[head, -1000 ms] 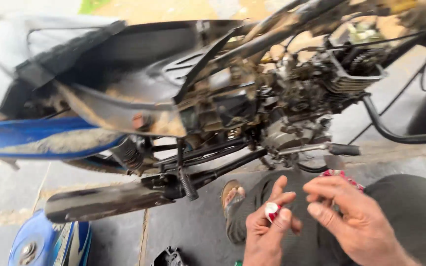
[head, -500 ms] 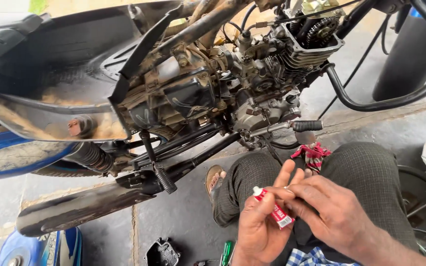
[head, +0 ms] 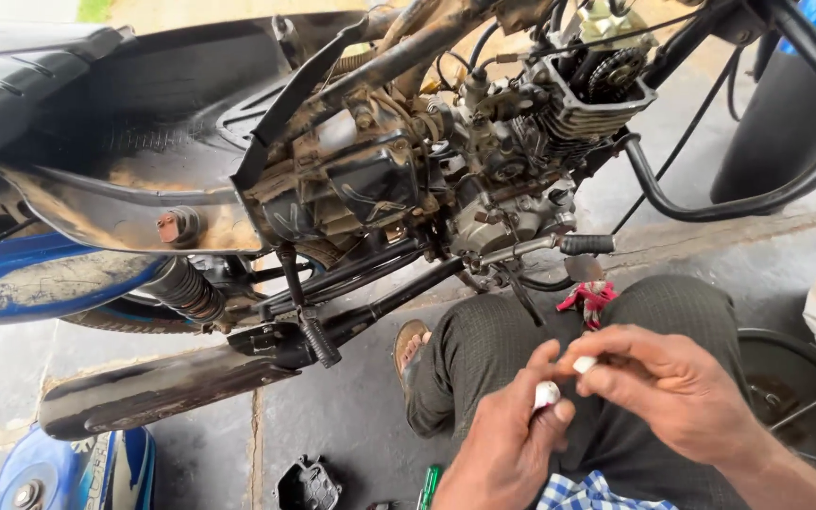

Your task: Repairing a motorcycle engine by applying sealant to a valve cover and reassembling it.

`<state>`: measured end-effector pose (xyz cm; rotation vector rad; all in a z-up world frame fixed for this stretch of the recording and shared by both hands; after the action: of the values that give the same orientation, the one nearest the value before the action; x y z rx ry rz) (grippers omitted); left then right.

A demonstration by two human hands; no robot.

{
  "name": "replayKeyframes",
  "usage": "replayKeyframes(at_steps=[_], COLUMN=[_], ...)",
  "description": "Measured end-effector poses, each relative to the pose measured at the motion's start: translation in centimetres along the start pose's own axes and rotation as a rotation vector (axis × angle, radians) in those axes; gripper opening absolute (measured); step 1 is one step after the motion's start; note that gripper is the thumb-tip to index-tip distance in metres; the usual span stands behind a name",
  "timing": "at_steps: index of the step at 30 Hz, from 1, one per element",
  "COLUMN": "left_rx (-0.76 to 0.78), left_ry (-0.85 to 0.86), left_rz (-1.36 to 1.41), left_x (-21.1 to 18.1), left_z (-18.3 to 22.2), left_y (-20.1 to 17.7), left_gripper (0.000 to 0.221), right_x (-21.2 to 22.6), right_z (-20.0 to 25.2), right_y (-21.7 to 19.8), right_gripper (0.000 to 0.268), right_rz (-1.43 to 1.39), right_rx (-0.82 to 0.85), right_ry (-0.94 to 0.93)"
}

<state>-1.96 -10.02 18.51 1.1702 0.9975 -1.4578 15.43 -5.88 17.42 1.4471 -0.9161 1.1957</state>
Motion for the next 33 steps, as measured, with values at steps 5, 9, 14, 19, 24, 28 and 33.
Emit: replayKeyframes(at_steps=[5, 9, 14, 19, 24, 28, 33], left_rx=[-0.023, -0.028, -0.033, -0.051, -0.040, -0.027, 0.029], left_ry=[0.449, 0.438, 0.509, 0.532, 0.517, 0.554, 0.585], left_rz=[-0.341, -0.401, -0.468, -0.492, -0.537, -0.493, -0.405], left_x=[-2.0, -2.8, -3.9, -4.1, -5.0, -5.8, -5.1], left_z=[1.3, 1.3, 1.3, 1.2, 1.2, 1.3, 1.2], left_y=[0.3, 0.5, 0.7, 0.9, 1.2, 1.1, 1.7], left_gripper=[0.052, 0.056, 0.046, 0.024, 0.020, 0.016, 0.014], right_x=[2.2, 5.1, 5.0, 4.5, 3.7, 7.4, 4.1], right_z=[-0.2, -0.1, -0.3, -0.9, -0.5, -0.3, 1.3], right_y=[1.9, 2.9, 3.0, 2.1, 1.9, 3.4, 0.7], right_gripper=[0.023, 0.015, 0.018, 0.023, 0.029, 0.038, 0.032], right_rz=[0.193, 0.441, 0.511, 0.569, 0.736, 0.735, 0.745], right_rx=[0.217, 0.298, 0.376, 0.416, 0.510, 0.469, 0.461], right_ry=[-0.179, -0.408, -0.368, -0.404, -0.528, -0.548, -0.555])
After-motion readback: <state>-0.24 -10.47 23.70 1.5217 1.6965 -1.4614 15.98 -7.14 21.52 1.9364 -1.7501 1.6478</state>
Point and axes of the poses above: each hand's wrist, its own z-axis away from the middle knuckle, its own y-axis out of the palm, x = y × z, the point moved 7 cm from there along -z, towards the middle knuckle, and after that the axes turned 8 degrees about -x, right-handed, at the moved point
